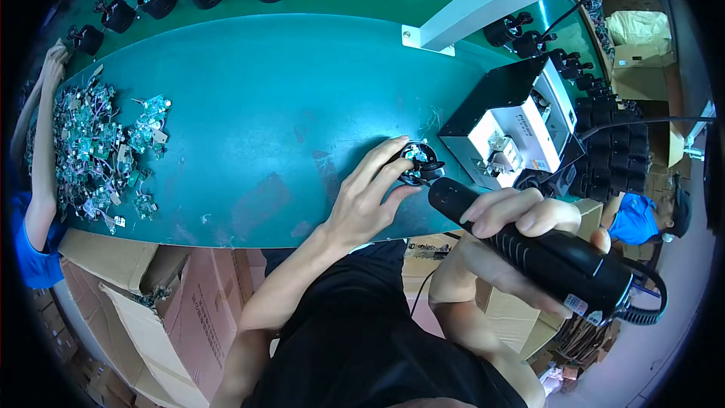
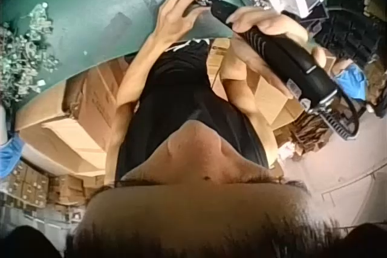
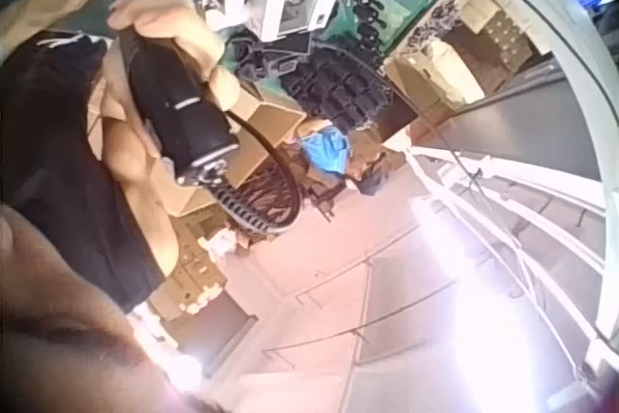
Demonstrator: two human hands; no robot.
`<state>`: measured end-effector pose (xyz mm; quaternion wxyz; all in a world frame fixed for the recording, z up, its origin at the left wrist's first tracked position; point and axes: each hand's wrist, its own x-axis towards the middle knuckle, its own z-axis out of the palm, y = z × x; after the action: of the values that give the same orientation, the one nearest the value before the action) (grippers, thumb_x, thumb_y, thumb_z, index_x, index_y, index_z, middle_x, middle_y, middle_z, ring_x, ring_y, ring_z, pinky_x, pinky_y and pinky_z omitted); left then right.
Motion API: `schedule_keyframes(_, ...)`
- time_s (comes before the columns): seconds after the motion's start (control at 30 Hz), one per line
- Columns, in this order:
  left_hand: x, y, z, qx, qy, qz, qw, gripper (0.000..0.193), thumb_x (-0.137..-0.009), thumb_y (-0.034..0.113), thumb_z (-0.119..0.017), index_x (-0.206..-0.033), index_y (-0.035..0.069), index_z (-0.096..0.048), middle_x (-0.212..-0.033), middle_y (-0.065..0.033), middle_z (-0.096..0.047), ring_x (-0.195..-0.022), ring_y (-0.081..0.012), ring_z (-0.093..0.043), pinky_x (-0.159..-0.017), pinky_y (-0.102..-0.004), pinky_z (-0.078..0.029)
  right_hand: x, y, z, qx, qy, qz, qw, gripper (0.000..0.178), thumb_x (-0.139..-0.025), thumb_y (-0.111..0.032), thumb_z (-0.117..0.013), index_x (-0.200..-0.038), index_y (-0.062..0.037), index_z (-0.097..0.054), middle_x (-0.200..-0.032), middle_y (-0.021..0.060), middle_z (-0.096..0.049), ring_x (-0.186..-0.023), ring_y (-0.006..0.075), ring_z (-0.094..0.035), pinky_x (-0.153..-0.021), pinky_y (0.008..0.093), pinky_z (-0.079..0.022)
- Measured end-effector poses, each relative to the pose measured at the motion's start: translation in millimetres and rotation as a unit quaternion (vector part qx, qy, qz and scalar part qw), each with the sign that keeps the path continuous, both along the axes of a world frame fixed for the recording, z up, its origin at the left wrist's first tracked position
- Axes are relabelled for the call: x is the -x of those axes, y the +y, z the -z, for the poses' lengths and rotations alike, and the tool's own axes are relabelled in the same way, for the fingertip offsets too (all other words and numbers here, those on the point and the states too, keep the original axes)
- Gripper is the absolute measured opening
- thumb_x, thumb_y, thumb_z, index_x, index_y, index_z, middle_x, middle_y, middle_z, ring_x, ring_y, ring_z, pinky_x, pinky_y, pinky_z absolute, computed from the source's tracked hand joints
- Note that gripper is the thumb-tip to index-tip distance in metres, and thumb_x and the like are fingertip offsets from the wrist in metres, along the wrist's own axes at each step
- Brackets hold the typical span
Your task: Assembling circular components using an electric screwdriver on a production floor.
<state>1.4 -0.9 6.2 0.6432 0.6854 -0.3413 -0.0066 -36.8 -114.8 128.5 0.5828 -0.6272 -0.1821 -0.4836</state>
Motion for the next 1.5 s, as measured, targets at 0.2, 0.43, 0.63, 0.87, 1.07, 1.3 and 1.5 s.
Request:
schedule_keyframes(0.2, -4, -1, -1, -0.004, -0.003, 0.016, 1.000, 0.036, -0.070, -0.003, -0.075, -0.104, 0.000, -0.060, -0.130, -0.0144, -0.055, -0.111, -0.0316, -0.060, -0.092, -0.0380, -0.050, 19, -2, -13, -0.063, 0.018, -0.008, 0.998, 0.076, -0.086, -0.069, -0.051, -0.142, -0.0207, -0.032, -0.086, 0.0175, -0.057, -0.055, 0.0260, -0.061, -0.041, 0.0400, -0.052)
schedule_keyframes(0.43, 1, -6, -17, -0.021, 0.063, 0.017, 0.998, 0.051, -0.069, -0.001, -0.077, -0.116, -0.001, -0.056, -0.130, -0.0179, -0.056, -0.109, -0.0326, -0.060, -0.092, -0.0385, -0.049, 42, -71, -28, -0.009, -0.052, 0.253, 0.966, 0.078, -0.088, -0.075, -0.033, -0.141, -0.0174, -0.032, -0.089, 0.0152, -0.059, -0.048, 0.0183, -0.059, -0.033, 0.0282, -0.048)
schedule_keyframes(0.63, 0, -11, -7, -0.070, 0.061, 0.044, 0.995, 0.061, -0.070, -0.001, -0.076, -0.126, -0.002, -0.051, -0.129, -0.0183, -0.056, -0.112, -0.0326, -0.059, -0.094, -0.0394, -0.048, 28, -77, -16, -0.006, 0.002, 0.249, 0.969, 0.079, -0.090, -0.075, -0.027, -0.140, -0.0141, -0.033, -0.092, 0.0132, -0.059, -0.047, 0.0152, -0.057, -0.036, 0.0257, -0.047)
schedule_keyframes(0.87, 1, -8, -1, -0.070, 0.001, 0.053, 0.996, 0.067, -0.067, -0.004, -0.074, -0.129, -0.003, -0.048, -0.129, -0.0186, -0.056, -0.116, -0.0334, -0.056, -0.099, -0.0411, -0.045, 44, -53, -19, -0.066, 0.000, 0.172, 0.983, 0.078, -0.091, -0.073, -0.028, -0.142, -0.0129, -0.031, -0.094, 0.0138, -0.059, -0.047, 0.0138, -0.056, -0.034, 0.0245, -0.047)
schedule_keyframes(1.07, 0, -6, -1, -0.065, -0.048, 0.073, 0.994, 0.071, -0.063, -0.003, -0.072, -0.130, -0.003, -0.048, -0.130, -0.0194, -0.055, -0.118, -0.0349, -0.055, -0.102, -0.0428, -0.043, 23, -29, -14, -0.066, -0.061, 0.137, 0.987, 0.080, -0.091, -0.073, -0.027, -0.143, -0.0120, -0.029, -0.095, 0.0133, -0.057, -0.045, 0.0130, -0.054, -0.034, 0.0241, -0.046)
schedule_keyframes(1.3, 0, -8, -2, -0.048, -0.050, 0.074, 0.995, 0.071, -0.059, -0.007, -0.070, -0.128, -0.003, -0.050, -0.128, -0.0189, -0.056, -0.117, -0.0349, -0.055, -0.101, -0.0430, -0.044, 11, -31, -6, -0.050, -0.040, 0.113, 0.992, 0.083, -0.089, -0.076, -0.026, -0.143, -0.0121, -0.029, -0.095, 0.0131, -0.056, -0.045, 0.0127, -0.052, -0.033, 0.0245, -0.045)
schedule_keyframes(1.5, 0, -6, -2, -0.048, -0.045, 0.065, 0.996, 0.071, -0.059, -0.006, -0.070, -0.127, -0.004, -0.050, -0.128, -0.0188, -0.056, -0.117, -0.0352, -0.055, -0.101, -0.0430, -0.044, 7, -25, -6, -0.053, -0.031, 0.100, 0.993, 0.084, -0.089, -0.076, -0.026, -0.143, -0.0122, -0.029, -0.095, 0.0133, -0.056, -0.045, 0.0132, -0.053, -0.033, 0.0247, -0.045)
